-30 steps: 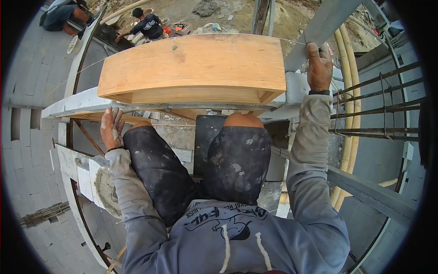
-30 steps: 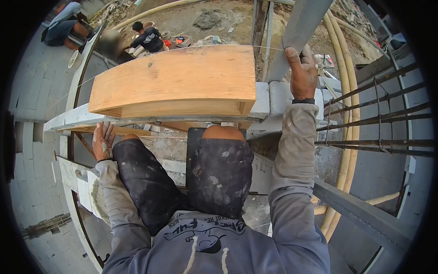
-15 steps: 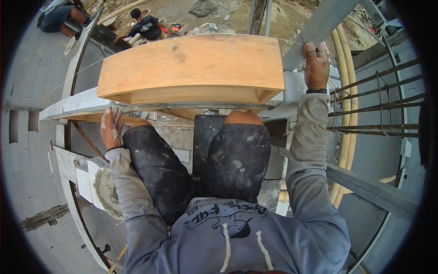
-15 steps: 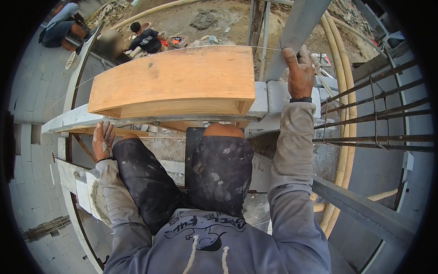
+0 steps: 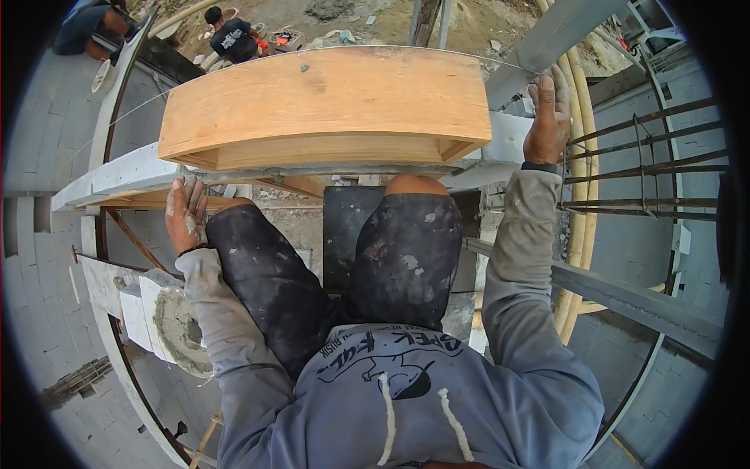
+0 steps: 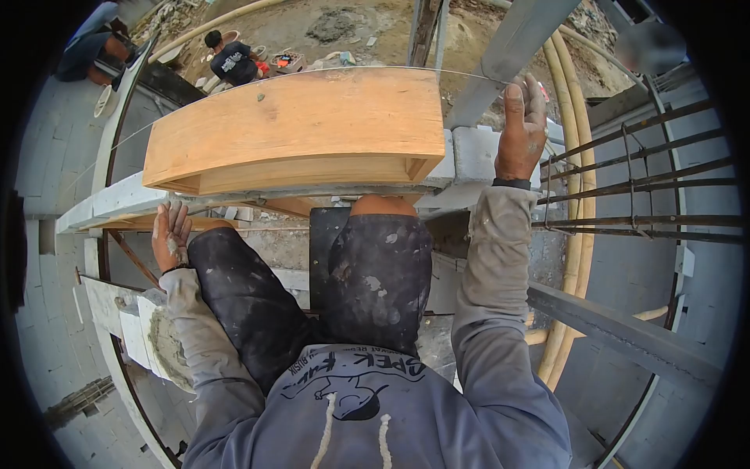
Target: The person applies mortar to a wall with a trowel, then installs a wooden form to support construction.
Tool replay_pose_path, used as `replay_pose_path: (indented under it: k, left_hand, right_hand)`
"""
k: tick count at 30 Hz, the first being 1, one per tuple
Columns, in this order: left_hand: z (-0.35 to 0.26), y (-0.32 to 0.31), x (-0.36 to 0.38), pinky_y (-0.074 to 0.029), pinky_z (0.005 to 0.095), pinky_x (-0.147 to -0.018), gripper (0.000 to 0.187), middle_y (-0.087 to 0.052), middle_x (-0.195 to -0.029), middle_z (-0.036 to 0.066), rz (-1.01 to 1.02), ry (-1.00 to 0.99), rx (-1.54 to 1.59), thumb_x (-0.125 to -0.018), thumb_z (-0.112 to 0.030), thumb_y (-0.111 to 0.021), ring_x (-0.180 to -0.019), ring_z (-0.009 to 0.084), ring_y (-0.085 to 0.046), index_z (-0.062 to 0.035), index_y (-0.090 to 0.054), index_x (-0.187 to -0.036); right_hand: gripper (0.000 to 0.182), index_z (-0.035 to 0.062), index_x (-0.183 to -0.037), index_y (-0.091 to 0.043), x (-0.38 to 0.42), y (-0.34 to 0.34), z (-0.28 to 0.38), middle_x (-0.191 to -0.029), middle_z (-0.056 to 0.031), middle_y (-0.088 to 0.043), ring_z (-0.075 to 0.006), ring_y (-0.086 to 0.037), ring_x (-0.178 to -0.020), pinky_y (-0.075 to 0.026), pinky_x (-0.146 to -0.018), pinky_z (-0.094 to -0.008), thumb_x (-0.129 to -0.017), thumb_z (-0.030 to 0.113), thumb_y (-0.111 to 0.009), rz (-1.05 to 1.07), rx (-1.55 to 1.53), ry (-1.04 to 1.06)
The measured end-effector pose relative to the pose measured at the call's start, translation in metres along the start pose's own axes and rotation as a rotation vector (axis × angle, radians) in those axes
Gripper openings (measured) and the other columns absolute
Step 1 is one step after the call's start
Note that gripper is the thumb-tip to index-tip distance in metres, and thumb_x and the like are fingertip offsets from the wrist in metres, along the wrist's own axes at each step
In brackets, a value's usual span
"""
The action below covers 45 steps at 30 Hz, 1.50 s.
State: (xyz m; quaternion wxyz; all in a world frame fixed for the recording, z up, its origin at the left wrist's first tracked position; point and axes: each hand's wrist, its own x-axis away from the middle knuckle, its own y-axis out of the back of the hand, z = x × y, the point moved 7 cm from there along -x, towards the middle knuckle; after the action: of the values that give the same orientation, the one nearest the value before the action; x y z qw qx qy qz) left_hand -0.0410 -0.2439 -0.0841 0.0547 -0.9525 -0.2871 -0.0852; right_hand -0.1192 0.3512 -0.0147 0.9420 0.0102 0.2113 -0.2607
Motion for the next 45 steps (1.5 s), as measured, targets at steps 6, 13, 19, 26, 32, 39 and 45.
replay_pose_path:
  k: [6,13,19,26,32,39,45]
  left_hand:
    - [0.009,0.004,-0.006,-0.043,0.0319,-0.089,0.058,-0.053,-0.119,0.016,0.017,0.036,0.049,-0.087,-0.040,-0.056,-0.110,0.0246,-0.053,0.0020,-0.043,-0.124]
    - [0.039,0.011,-0.015,-0.044,0.0313,-0.084,0.056,-0.053,-0.119,0.012,0.017,0.177,0.028,-0.086,-0.042,-0.057,-0.105,0.0223,-0.055,-0.0015,-0.045,-0.123]
    - [0.029,0.049,0.004,-0.045,0.0332,-0.082,0.050,-0.062,-0.104,0.018,-0.178,0.121,-0.473,-0.081,-0.039,-0.061,-0.099,0.0263,-0.060,0.0011,-0.056,-0.112]
    - [-0.070,0.121,0.152,-0.046,0.0365,-0.084,0.045,-0.062,-0.103,0.019,-0.177,0.389,-0.666,-0.076,-0.032,-0.063,-0.096,0.0312,-0.060,-0.0027,-0.058,-0.110]
    - [-0.128,0.218,0.277,-0.045,0.0392,-0.087,0.042,-0.061,-0.103,0.024,-0.345,0.705,-0.759,-0.066,-0.021,-0.064,-0.099,0.0354,-0.058,-0.0012,-0.062,-0.103]
    - [-0.117,0.244,0.376,-0.047,0.0415,-0.081,0.052,-0.064,-0.084,0.024,-0.460,0.847,-0.594,-0.065,-0.044,-0.069,-0.087,0.0370,-0.062,0.0021,-0.065,-0.090]
    - [-0.163,0.296,0.411,-0.048,0.0406,-0.079,0.045,-0.065,-0.087,0.022,-0.631,1.008,-0.558,-0.072,-0.039,-0.062,-0.088,0.0373,-0.061,0.0023,-0.066,-0.088]
  right_hand:
    - [0.045,-0.0054,-0.123,-0.044,0.095,0.044,-0.029,-0.115,-0.0185,-0.053,-0.0240,-0.054,-0.105,-0.044,-0.090,-0.0342,-0.093,0.028,-0.048,-0.159,0.185,-0.237]
    - [0.039,-0.0048,-0.116,-0.050,0.151,0.045,-0.028,-0.107,-0.0127,-0.057,-0.0191,-0.055,-0.099,-0.045,-0.085,-0.0299,-0.092,0.026,-0.050,-0.070,0.438,-0.401]
    - [0.024,-0.0013,-0.094,-0.059,0.176,0.066,-0.065,-0.089,-0.0150,-0.064,-0.0243,-0.061,-0.081,-0.047,-0.073,-0.0355,-0.074,0.013,-0.063,0.392,1.106,-0.613]
    - [0.016,0.0014,-0.082,-0.065,0.169,0.050,0.059,-0.082,-0.0177,-0.065,-0.0340,-0.062,-0.073,-0.050,-0.069,-0.0426,-0.073,0.007,-0.053,0.823,1.637,-0.546]
    - [0.008,-0.0035,-0.081,-0.057,0.104,-0.113,0.152,-0.068,-0.0104,-0.059,-0.0201,-0.059,-0.054,-0.052,-0.045,-0.0321,-0.074,-0.004,-0.053,0.994,0.680,-1.021]
    - [0.012,0.0011,-0.074,-0.056,0.076,-0.331,0.293,-0.058,-0.0096,-0.056,-0.0162,-0.055,-0.041,-0.047,-0.037,-0.0280,-0.078,0.012,-0.059,1.326,0.752,-0.750]
    - [0.015,0.0015,-0.078,-0.059,0.159,-0.378,0.266,-0.063,-0.0123,-0.061,-0.0223,-0.062,-0.053,-0.050,-0.046,-0.0340,-0.078,0.016,-0.056,1.591,0.873,-0.550]
